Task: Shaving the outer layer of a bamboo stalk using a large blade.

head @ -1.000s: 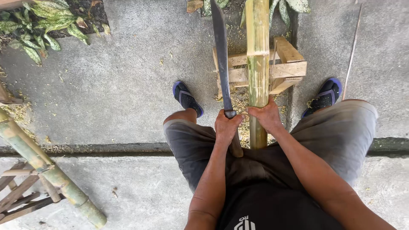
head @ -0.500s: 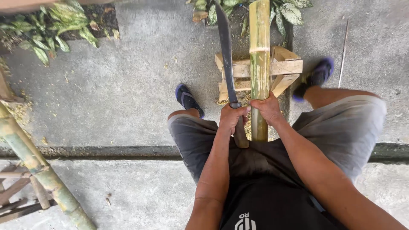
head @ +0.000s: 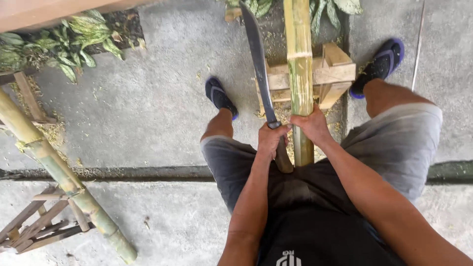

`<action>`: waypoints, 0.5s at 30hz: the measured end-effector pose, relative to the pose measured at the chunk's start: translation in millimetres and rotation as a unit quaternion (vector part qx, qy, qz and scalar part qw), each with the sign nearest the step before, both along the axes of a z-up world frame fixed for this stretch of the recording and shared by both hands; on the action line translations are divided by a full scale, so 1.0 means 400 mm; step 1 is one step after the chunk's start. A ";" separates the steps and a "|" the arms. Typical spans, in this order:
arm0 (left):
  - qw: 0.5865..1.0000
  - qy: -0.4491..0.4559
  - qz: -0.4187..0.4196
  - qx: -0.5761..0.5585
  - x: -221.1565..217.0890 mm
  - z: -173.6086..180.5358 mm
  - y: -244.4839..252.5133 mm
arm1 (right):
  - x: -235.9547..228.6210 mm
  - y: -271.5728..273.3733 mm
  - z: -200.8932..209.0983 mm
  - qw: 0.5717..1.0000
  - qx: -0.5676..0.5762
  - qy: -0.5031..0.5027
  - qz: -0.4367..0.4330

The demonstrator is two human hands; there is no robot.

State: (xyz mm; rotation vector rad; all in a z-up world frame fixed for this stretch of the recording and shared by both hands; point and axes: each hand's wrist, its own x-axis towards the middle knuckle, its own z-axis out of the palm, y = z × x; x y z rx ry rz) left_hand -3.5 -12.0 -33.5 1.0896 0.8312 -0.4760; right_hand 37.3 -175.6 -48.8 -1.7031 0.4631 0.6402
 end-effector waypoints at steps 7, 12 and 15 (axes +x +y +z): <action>0.993 0.012 -0.036 0.114 0.070 0.089 0.011 | 0.189 -0.073 0.161 0.786 -0.361 0.095 0.493; 0.942 -0.024 -0.175 0.285 0.198 0.095 0.088 | 0.419 -0.125 0.297 0.813 -0.389 -0.211 0.378; 0.854 -0.124 -0.285 0.416 0.284 0.032 0.158 | 0.536 -0.139 0.296 0.722 -0.456 -0.437 0.282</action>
